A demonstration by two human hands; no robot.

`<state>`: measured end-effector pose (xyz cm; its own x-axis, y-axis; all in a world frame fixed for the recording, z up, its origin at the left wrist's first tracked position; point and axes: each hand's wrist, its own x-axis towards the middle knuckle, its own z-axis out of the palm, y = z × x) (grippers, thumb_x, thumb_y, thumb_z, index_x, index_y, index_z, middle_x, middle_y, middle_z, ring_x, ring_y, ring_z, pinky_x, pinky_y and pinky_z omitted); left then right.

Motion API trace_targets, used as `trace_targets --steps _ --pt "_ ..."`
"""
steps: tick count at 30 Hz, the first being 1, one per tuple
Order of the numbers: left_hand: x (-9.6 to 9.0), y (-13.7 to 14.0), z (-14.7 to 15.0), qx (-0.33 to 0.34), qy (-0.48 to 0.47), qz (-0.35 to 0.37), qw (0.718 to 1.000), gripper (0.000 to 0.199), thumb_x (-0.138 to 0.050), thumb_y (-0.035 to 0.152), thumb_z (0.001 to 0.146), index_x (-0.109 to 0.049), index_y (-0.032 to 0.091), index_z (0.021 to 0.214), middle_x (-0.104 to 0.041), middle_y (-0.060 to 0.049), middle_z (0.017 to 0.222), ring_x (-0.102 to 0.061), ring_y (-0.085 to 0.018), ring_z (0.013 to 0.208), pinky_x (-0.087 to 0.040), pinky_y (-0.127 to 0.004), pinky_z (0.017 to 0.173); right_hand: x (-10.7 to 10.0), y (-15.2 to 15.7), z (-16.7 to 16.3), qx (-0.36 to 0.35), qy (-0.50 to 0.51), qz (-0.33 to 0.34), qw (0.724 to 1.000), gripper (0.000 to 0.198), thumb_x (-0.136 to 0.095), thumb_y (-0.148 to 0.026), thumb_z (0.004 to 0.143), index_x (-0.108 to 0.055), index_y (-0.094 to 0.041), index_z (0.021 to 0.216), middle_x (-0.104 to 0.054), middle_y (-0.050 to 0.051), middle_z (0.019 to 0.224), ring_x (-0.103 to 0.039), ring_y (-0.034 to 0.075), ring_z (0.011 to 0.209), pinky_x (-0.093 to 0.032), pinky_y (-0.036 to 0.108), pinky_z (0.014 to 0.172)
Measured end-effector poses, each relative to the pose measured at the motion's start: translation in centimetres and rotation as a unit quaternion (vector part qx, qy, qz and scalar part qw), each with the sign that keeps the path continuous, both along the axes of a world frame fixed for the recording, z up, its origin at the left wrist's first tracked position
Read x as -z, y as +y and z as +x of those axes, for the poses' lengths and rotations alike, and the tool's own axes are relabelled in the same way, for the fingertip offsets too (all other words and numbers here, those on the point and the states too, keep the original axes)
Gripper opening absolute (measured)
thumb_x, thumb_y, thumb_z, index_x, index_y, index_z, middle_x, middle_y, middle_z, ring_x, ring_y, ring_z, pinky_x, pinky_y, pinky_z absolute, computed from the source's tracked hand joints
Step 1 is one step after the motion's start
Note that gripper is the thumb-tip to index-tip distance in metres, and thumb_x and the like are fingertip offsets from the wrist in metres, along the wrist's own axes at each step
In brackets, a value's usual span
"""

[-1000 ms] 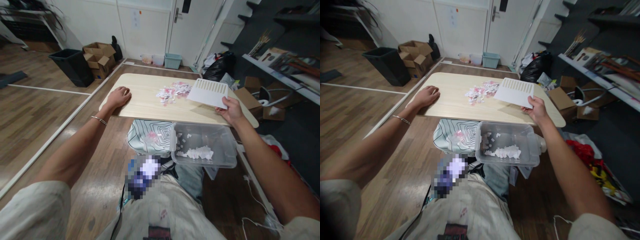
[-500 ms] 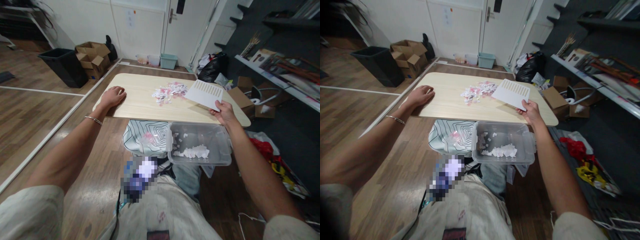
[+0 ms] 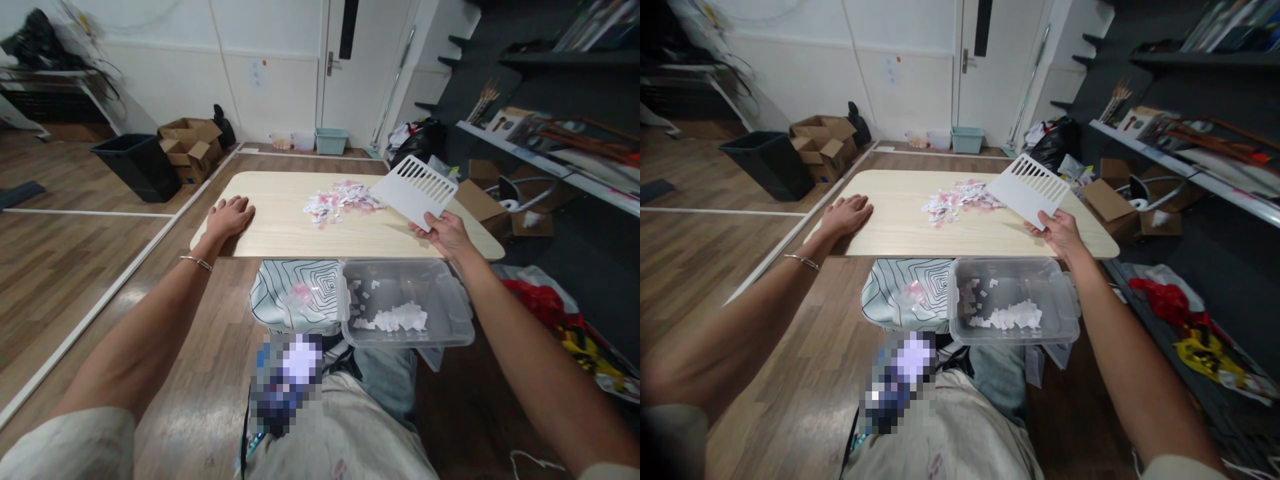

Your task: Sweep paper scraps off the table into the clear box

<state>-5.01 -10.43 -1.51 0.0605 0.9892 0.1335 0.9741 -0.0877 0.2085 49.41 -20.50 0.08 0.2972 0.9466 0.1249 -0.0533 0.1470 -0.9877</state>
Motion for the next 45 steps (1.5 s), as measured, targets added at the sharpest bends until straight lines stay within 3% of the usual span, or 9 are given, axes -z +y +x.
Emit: trace_targets --steps 8,21,29,37,41,45 --pt "0.0 0.0 0.0 0.000 -0.009 0.008 1.000 0.068 -0.030 0.059 0.106 -0.060 0.027 0.159 -0.051 -0.010 0.174 -0.045 -0.041 0.156 -0.033 -0.065 0.128 -0.4 -0.4 -0.3 0.004 -0.007 -0.009 1.000 0.038 -0.102 -0.025 0.065 -0.072 -0.018 0.087 -0.079 0.002 0.090 -0.075 0.015 0.069 -0.069 0.025 0.061" --pt "0.0 -0.1 0.0 -0.001 -0.013 0.009 1.000 0.069 -0.030 0.060 0.106 -0.059 0.030 0.160 -0.050 -0.010 0.175 -0.044 -0.041 0.158 -0.031 -0.064 0.130 -0.6 -0.6 -0.6 0.005 -0.021 -0.010 1.000 0.046 -0.106 -0.030 0.059 -0.071 -0.019 0.087 -0.079 0.002 0.089 -0.073 0.015 0.069 -0.068 0.025 0.059" --pt "0.5 0.2 0.4 -0.072 -0.002 -0.031 0.997 0.086 -0.025 0.069 0.104 -0.046 0.021 0.172 -0.032 -0.029 0.181 -0.026 -0.056 0.167 -0.026 -0.073 0.127 -0.6 -0.5 -0.8 -0.002 -0.022 -0.018 1.000 0.045 -0.108 -0.034 0.059 -0.073 -0.017 0.082 -0.078 0.003 0.080 -0.072 0.015 0.059 -0.068 0.027 0.056" --pt "0.5 0.1 0.1 -0.046 0.028 -0.032 0.998 0.093 -0.028 0.076 0.102 -0.049 0.014 0.167 -0.037 -0.038 0.175 -0.032 -0.058 0.164 -0.030 -0.073 0.124 -0.7 -0.9 -1.5 -0.055 -0.090 -0.034 0.994 0.056 -0.110 -0.050 0.051 -0.077 -0.015 0.078 -0.077 0.006 0.069 -0.070 0.016 0.051 -0.062 0.025 0.046" --pt "0.4 -0.1 0.2 -0.051 0.028 -0.031 0.998 0.091 -0.028 0.077 0.102 -0.050 0.016 0.166 -0.038 -0.037 0.175 -0.034 -0.057 0.164 -0.031 -0.070 0.124 -1.4 -0.5 -1.7 -0.081 -0.098 -0.034 0.991 0.064 -0.110 -0.058 0.045 -0.078 -0.015 0.080 -0.078 0.008 0.069 -0.068 0.015 0.049 -0.059 0.022 0.043" --pt "0.3 -0.4 0.3 -0.048 0.024 -0.012 0.998 0.086 -0.030 0.074 0.103 -0.054 0.018 0.164 -0.048 -0.034 0.168 -0.043 -0.054 0.158 -0.034 -0.066 0.124 -1.7 0.6 -2.9 -0.112 -0.095 -0.044 0.988 0.065 -0.109 -0.059 0.048 -0.079 -0.015 0.084 -0.080 0.009 0.074 -0.071 0.016 0.055 -0.062 0.023 0.048"
